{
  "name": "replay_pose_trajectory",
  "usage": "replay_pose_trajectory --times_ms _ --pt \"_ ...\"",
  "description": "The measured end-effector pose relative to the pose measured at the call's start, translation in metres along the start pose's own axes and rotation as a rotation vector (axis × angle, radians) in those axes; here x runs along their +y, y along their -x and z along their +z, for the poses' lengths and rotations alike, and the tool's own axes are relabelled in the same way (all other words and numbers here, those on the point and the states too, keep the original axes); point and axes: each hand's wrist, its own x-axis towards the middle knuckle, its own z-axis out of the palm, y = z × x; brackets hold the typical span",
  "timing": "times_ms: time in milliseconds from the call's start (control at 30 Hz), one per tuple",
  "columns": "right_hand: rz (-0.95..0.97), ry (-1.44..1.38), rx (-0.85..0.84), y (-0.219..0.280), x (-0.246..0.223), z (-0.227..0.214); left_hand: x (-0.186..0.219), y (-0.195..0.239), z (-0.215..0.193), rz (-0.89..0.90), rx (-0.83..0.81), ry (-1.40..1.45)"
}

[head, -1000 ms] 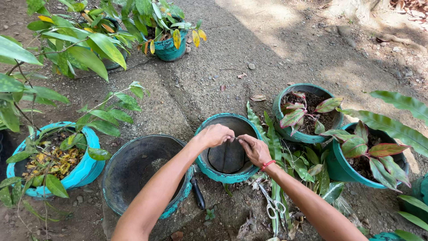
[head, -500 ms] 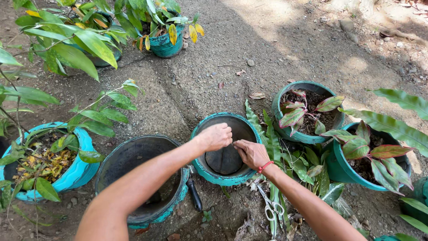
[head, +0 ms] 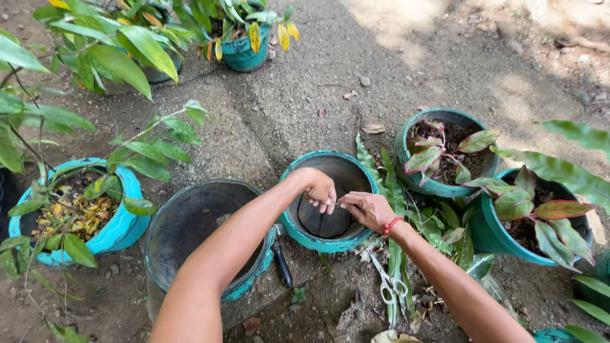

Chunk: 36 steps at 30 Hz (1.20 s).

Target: The person repairs a broken green plastic planter by securing its split sections with a wire. They use a small trowel to adjust the planter's position and a pair of scissors to cut the wire after wrapping it around the planter's rim.

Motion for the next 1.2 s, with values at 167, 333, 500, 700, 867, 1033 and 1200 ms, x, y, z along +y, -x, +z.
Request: replay_pose_trajectory --times_ms 167,333,500,700,867,1033,1200 --pt "0.183 -0.014 0.062 -0.003 -0.009 0.005 0.014 0.029 0.023 0.011 0.516 -0.322" --pt "0.253 -0.004 0.101 -0.013 -0.01 0.009 0.011 0.061 0.066 0.248 1.061 -0.342" --pt "0.189 0.067 0.162 -0.009 -0.015 0.014 0.016 0.052 0.093 0.252 1.185 -0.156" --pt "0.165 0.01 0.165 -0.014 -0.024 0.016 -0.004 0.053 0.062 0.332 0.862 -0.05" --pt "0.236 -0.049 0.046 -0.006 -0.022 0.015 -0.005 0.059 0.061 0.36 0.785 -0.205" --pt "0.194 -0.211 0.045 -0.007 -0.012 0.012 -0.013 0.056 0.049 0.594 0.935 -0.608" --pt "0.337 -0.18 0.147 -0.005 -0.004 0.018 0.015 0.08 0.042 0.605 1.306 -0.761"
